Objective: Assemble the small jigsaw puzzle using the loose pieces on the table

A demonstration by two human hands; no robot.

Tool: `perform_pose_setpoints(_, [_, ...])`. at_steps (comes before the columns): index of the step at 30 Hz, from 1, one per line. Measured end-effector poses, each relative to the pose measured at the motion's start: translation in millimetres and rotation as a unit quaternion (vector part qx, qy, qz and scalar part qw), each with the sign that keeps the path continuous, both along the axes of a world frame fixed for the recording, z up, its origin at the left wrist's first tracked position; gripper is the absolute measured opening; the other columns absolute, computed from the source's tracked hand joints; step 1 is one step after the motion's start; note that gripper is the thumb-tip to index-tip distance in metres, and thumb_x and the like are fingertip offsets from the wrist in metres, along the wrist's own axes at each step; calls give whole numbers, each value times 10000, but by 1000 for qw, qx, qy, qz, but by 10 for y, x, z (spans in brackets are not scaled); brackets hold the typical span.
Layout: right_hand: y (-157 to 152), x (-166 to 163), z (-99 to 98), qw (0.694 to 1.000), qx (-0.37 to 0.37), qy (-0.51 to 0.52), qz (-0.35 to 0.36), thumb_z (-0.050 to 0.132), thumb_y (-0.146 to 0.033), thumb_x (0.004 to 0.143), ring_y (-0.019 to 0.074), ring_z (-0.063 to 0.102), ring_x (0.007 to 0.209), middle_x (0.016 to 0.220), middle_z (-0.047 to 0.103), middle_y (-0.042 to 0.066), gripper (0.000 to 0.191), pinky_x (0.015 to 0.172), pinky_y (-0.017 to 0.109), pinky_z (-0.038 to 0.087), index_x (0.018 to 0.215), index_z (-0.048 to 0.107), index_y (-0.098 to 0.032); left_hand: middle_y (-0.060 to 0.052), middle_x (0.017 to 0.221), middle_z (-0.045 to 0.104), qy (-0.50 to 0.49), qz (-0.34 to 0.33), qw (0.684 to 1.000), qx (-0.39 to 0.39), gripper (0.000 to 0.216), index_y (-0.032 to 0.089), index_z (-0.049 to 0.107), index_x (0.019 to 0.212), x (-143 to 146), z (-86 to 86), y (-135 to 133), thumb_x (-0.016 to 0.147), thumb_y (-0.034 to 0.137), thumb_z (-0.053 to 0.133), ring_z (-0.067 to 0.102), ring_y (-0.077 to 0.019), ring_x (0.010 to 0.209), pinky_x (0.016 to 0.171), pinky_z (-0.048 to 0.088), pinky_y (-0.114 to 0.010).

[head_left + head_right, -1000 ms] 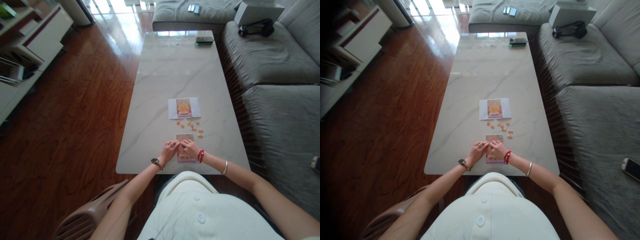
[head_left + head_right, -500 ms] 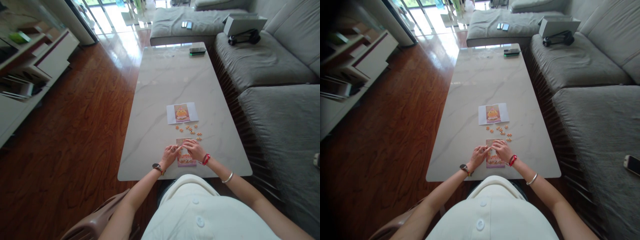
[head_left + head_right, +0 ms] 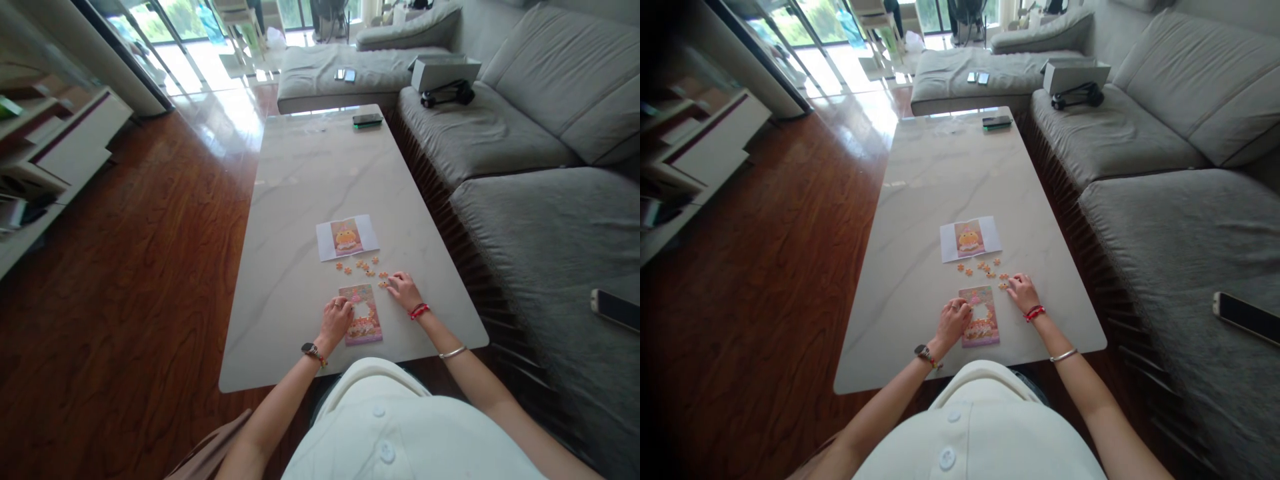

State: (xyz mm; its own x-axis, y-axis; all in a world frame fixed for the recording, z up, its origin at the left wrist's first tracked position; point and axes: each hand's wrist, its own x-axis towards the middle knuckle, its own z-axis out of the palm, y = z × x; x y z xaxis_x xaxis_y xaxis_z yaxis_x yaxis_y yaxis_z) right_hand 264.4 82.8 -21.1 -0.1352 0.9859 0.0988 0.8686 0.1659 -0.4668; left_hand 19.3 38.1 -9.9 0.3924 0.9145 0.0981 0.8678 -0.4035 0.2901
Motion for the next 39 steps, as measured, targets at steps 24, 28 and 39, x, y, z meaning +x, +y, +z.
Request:
perform_pose_setpoints(24, [438,-545,239,989,-41,-138,44,516,-222,749,188,455,884,917,527,89,105,730,288,339,818,561,-158,-43,903,509,-95,98,990,-38,209,204,519,928,-53,71,81,783,221,369,491,-130,813,750,390,-257])
perform_pose_setpoints(28, [229,-572,274,984,-16,-115,134,510,-253,758,172,454,874,902,531,76,129,745,275,322,831,564,-161,-38,910,512,-111,88,989,-37,218,206,522,932,-47,59,23,779,206,368,484,-128,828,762,391,-262])
perform_pose_setpoints(39, [-226,-833,299,967,-27,-139,213,505,-227,758,177,453,883,895,540,74,129,742,275,315,851,557,-153,-47,891,532,-111,62,991,-30,181,199,553,876,27,44,17,753,184,421,486,-133,825,752,404,-273])
